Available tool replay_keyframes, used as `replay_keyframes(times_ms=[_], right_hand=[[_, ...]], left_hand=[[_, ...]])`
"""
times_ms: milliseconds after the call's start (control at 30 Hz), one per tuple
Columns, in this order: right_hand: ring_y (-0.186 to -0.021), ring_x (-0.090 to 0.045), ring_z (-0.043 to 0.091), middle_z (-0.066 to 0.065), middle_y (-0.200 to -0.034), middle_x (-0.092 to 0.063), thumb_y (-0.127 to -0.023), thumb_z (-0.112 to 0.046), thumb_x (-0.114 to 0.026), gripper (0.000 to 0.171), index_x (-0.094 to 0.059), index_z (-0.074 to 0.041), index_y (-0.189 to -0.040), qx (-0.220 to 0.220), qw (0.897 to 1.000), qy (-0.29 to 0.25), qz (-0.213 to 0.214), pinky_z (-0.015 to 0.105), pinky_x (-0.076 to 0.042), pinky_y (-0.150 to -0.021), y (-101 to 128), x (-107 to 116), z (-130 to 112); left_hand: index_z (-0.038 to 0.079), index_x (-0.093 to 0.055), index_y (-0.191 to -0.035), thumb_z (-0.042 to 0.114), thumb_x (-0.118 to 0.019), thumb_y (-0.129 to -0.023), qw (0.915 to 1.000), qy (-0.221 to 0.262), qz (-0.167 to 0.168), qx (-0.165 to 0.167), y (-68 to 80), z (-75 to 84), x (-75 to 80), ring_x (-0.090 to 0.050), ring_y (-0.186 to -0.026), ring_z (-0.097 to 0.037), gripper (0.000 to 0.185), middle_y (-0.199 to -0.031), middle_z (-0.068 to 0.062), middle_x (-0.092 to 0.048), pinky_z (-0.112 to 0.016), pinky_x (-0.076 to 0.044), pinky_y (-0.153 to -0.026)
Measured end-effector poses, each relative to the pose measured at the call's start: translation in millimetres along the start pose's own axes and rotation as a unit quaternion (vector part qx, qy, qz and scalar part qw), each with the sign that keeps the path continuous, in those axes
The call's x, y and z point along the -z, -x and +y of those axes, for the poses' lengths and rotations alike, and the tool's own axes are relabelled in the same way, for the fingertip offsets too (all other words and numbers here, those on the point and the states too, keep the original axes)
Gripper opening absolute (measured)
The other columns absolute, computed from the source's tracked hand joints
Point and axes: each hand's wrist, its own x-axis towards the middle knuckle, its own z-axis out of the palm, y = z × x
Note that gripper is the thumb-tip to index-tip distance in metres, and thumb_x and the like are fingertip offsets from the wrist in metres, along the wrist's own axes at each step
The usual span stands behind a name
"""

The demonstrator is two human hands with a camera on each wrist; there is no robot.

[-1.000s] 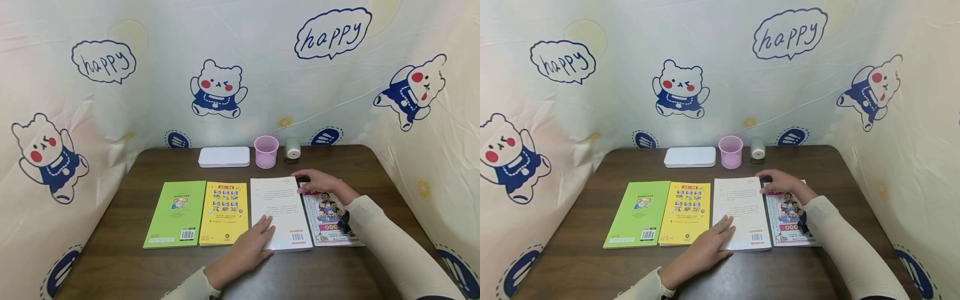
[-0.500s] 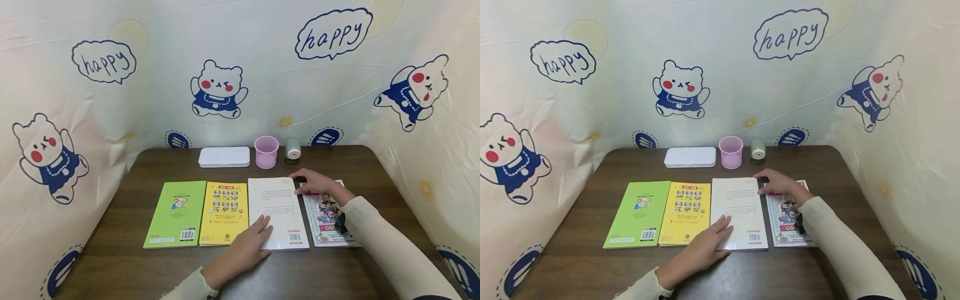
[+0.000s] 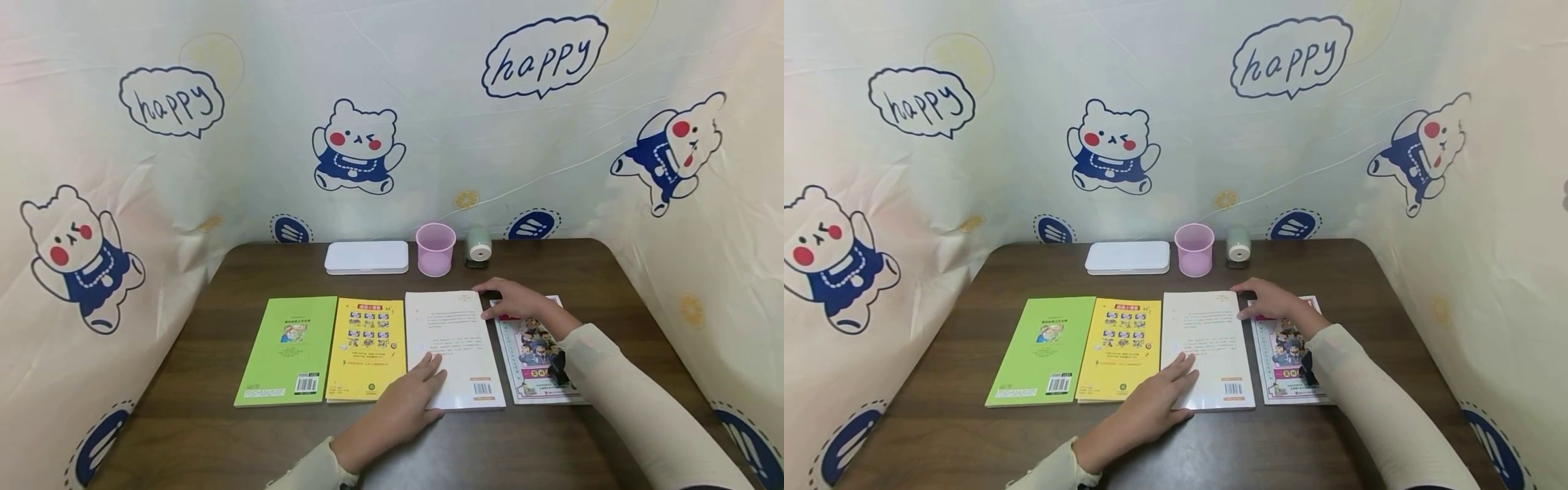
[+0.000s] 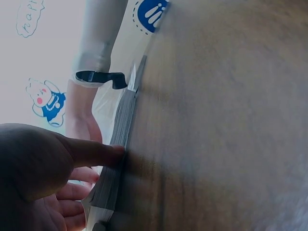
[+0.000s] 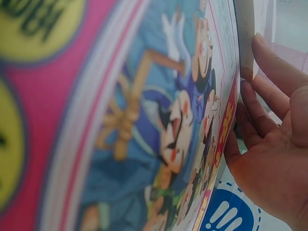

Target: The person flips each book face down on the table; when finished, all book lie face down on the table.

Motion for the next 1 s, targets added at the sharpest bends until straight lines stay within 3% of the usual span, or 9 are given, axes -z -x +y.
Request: replay_keyframes(times_ms=[333, 567, 1000], right_hand=[[-0.142, -0.042, 0.047, 0.023, -0.154, -0.046, -0.093, -0.031, -0.079, 0.065, -0.055, -0.012, -0.150, -0.022, 1.000, 0.000, 0.008, 0.068, -0.035, -0.114, 9, 5, -2], [-0.144, -0.038, 0.049, 0.024, -0.154, -0.047, -0.095, -0.031, -0.076, 0.059, -0.058, -0.010, -0.147, -0.031, 0.999, 0.001, 0.025, 0.068, -0.031, -0.116, 23, 13, 14], [-0.135, -0.046, 0.048, 0.025, -0.148, -0.052, -0.095, -0.031, -0.076, 0.052, -0.062, -0.009, -0.140, -0.060, 0.997, -0.008, 0.051, 0.069, -0.037, -0.110, 49, 29, 46]], left_hand=[[0.009, -0.056, -0.148, 0.035, -0.079, -0.092, 1.0000, -0.001, -0.003, 0.003, -0.3, 0.9, 0.5, -0.031, -0.154, -0.024, 0.066, -0.165, -0.008, -0.038, -0.041, -0.039, -0.119], [0.008, -0.057, -0.147, 0.036, -0.079, -0.091, 1.0000, -0.003, 0.000, 0.005, -0.7, 1.4, -0.2, -0.031, -0.154, -0.023, 0.066, -0.164, -0.008, -0.039, -0.041, -0.040, -0.118], [0.008, -0.057, -0.148, 0.037, -0.078, -0.092, 1.0000, -0.005, 0.000, 0.007, -1.6, 3.0, 1.5, -0.031, -0.154, -0.023, 0.066, -0.164, -0.009, -0.039, -0.041, -0.039, -0.119]])
